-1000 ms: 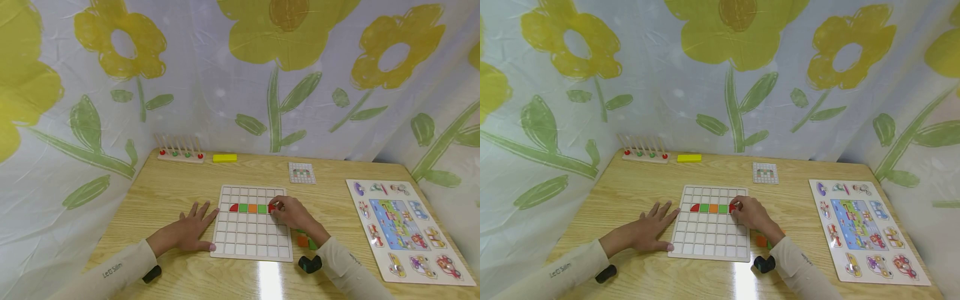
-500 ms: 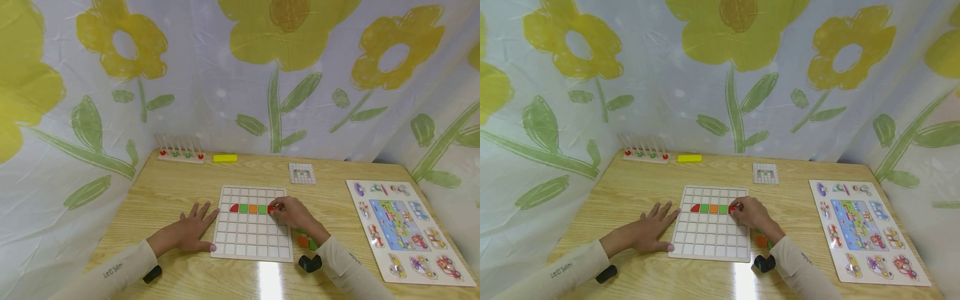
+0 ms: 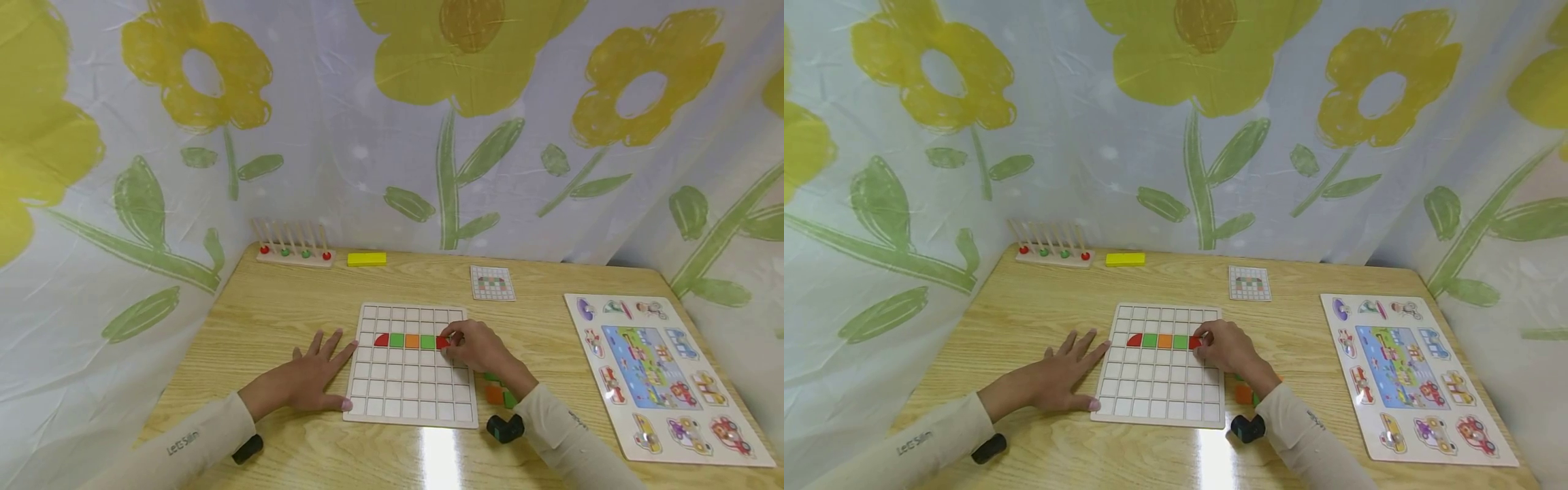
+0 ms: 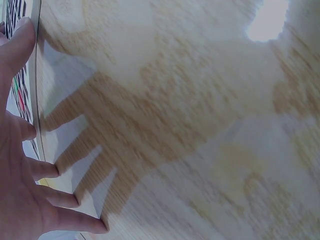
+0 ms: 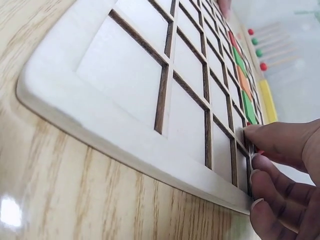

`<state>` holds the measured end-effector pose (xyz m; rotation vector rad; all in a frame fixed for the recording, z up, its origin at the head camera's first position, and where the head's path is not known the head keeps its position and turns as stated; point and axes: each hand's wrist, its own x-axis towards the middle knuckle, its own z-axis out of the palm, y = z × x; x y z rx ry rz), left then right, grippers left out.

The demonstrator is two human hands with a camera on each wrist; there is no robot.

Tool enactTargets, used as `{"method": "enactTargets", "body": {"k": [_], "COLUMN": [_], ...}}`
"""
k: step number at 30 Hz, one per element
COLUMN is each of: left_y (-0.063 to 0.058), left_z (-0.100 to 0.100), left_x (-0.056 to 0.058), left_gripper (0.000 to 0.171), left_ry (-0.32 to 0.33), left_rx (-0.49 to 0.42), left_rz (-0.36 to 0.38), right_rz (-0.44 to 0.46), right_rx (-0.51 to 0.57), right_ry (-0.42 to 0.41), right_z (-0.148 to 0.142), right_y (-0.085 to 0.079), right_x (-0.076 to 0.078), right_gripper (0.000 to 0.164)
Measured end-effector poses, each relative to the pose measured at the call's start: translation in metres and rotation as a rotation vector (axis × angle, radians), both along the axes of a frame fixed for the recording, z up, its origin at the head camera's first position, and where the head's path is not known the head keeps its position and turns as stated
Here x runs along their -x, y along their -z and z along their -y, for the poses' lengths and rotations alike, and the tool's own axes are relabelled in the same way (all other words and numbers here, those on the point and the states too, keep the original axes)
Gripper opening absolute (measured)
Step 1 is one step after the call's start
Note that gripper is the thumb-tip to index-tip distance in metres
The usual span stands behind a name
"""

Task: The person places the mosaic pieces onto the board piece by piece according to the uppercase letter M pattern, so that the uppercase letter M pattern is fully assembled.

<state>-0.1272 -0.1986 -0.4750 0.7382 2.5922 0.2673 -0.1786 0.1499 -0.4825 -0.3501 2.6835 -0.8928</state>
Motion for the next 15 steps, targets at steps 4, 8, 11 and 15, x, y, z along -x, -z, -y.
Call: {"method": "enactTargets", "body": {"k": [4, 8, 11, 15], "left_y": [-0.0004, -0.0013, -0.0020, -0.0027], "left_z": [0.0002, 0.0005, 0.0004, 0.0002], "left_x": [-0.0005, -0.0008, -0.0009, -0.0007], "left_gripper": [0.108, 0.107, 0.107, 0.107], "left_ry": [0.001, 0.003, 0.006, 0.009], "left_rx": [-0.001, -0.008, -0.011, -0.010], "left_rz": [-0.004, 0.000, 0.008, 0.016], "right_rz": [0.001, -0.001, 0.001, 0.006], "right_rx": [0.004, -0.003, -0.009, -0.018], "right_ry": [0.000, 0.003, 0.005, 0.012], "right_z": [-0.0006, -0.0006, -0.0006, -0.0006], "right_y": [-0.0005, -0.0011, -0.0004, 0.0001], "right_x": [0.0002, 0.0005, 0.0014, 0.0023], "right_gripper": [0.021, 0.019, 0.019, 0.016]}}
